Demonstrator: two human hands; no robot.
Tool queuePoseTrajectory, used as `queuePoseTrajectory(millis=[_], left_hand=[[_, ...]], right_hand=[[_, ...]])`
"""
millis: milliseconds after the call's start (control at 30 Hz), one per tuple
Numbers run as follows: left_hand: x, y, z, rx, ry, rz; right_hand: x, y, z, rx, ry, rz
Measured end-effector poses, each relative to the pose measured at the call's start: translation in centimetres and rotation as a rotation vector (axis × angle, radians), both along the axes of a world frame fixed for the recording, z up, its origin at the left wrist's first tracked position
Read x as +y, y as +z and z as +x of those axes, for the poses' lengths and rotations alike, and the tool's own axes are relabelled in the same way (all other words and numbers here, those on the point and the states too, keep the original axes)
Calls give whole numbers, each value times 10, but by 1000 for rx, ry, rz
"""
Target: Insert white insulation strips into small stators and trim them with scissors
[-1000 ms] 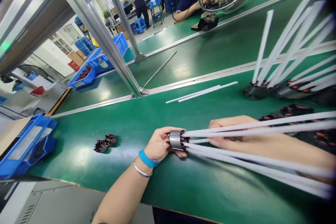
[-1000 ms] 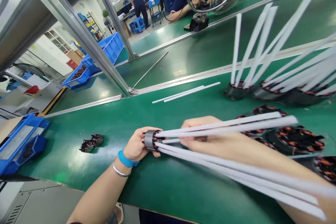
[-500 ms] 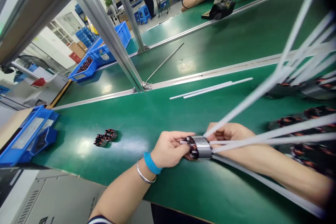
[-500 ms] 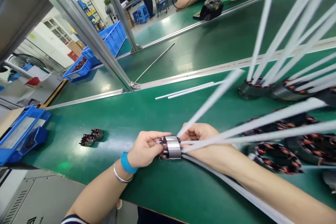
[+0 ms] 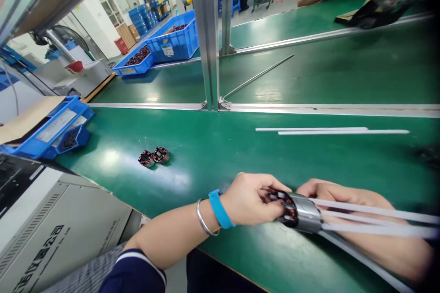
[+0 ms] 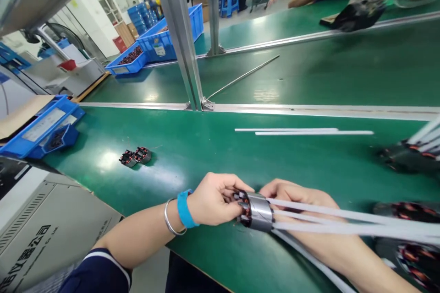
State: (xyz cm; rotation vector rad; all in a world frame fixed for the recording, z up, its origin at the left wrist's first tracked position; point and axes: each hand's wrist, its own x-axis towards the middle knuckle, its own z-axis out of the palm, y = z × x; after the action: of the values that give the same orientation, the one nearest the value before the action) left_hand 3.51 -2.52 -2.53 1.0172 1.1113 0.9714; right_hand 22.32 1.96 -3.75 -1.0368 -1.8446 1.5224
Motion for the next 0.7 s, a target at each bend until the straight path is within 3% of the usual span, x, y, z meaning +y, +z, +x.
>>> queuePoseTrajectory(millis=[167, 300, 400, 533, 600, 700], left_hand=[[0, 0, -1, -47, -40, -44], [6, 5, -5, -256, -37, -108], [10, 9, -6, -405, -4, -184], [12, 4, -3, -358, 12, -240], [12, 0, -1, -289, -7, -253], [12, -1, -2, -209, -81, -283]], right_hand=[[8, -5, 7, 88, 64, -150], [26, -2, 20, 38, -16, -254], [21, 8, 18, -11, -48, -140], [-7, 14, -7, 13, -45, 206], [-15, 13, -19, -16, -95, 228], [-11, 11, -23, 42, -158, 94]])
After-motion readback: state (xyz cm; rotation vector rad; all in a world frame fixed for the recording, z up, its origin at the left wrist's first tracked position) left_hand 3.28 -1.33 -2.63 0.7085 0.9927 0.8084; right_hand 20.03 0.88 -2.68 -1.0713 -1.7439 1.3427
